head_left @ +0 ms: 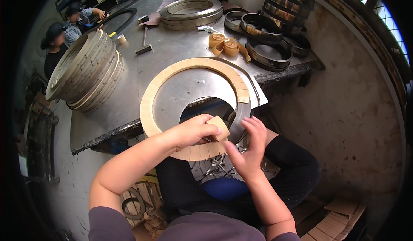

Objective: The person applies adhesive lining to circular metal frames.

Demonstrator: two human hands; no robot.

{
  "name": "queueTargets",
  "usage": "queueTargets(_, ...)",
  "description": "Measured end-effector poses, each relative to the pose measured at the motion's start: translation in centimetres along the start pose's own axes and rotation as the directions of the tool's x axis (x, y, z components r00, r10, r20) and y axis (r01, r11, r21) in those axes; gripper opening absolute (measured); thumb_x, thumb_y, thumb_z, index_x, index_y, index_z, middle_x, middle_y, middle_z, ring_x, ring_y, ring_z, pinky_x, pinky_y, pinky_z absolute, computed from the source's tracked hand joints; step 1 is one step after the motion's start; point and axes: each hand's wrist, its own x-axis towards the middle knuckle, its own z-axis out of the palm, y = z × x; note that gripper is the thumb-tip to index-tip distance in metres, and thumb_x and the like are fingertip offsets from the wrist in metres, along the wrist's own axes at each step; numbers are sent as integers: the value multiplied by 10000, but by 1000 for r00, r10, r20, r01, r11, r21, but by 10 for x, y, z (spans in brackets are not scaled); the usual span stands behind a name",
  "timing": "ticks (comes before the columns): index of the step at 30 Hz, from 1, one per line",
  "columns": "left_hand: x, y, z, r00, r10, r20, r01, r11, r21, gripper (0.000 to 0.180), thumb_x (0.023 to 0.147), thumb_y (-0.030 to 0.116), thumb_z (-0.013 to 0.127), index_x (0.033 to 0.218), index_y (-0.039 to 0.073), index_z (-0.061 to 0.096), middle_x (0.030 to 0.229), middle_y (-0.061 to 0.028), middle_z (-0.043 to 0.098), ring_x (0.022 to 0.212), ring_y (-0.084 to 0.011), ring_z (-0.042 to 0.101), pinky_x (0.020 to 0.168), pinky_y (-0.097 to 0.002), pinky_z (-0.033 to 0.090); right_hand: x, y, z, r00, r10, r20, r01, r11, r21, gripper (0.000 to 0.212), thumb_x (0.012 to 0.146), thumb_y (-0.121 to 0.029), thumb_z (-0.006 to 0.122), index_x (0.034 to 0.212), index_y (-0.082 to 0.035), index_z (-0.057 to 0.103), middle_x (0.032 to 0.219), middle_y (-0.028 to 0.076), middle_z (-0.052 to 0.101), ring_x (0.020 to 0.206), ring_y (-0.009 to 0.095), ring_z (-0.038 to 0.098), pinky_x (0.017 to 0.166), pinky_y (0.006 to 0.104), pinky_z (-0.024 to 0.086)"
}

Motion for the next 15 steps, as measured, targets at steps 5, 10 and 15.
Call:
queueTargets(5, 18, -16, -10, 979, -91, -182, 79, 994, -71, 338, 914, 219, 449, 1170, 37, 574, 1119, -88, 617, 1035, -213, 602, 899, -386, 484, -62, 61, 2, 744, 601, 292, -667, 689, 283, 312, 769, -49, 653, 1060, 8, 558, 1048, 120, 596, 965, 212, 593, 883, 332, 464)
queueTargets(10, 33, -24, -11, 967, 84, -240, 11, 929, 370, 334, 900, 122, 449, 1175, -18, 577, 1060, -148, 642, 1002, -212, 616, 864, -355, 498, -45, 34, 56, 816, 481, 322, -577, 716, 392, 334, 744, -64, 710, 1049, 13, 599, 1015, 99, 639, 953, 194, 625, 843, 310, 491)
queueTargets(15, 37, -28, -8, 952, 216, -218, -51, 812, 582, 305, 894, 97, 483, 1146, -40, 585, 1006, -136, 664, 922, -179, 626, 850, -310, 493, -61, 51, 37, 827, 451, 336, -545, 791, 279, 379, 676, -100, 765, 1012, 11, 630, 1054, 133, 656, 956, 241, 645, 829, 340, 501)
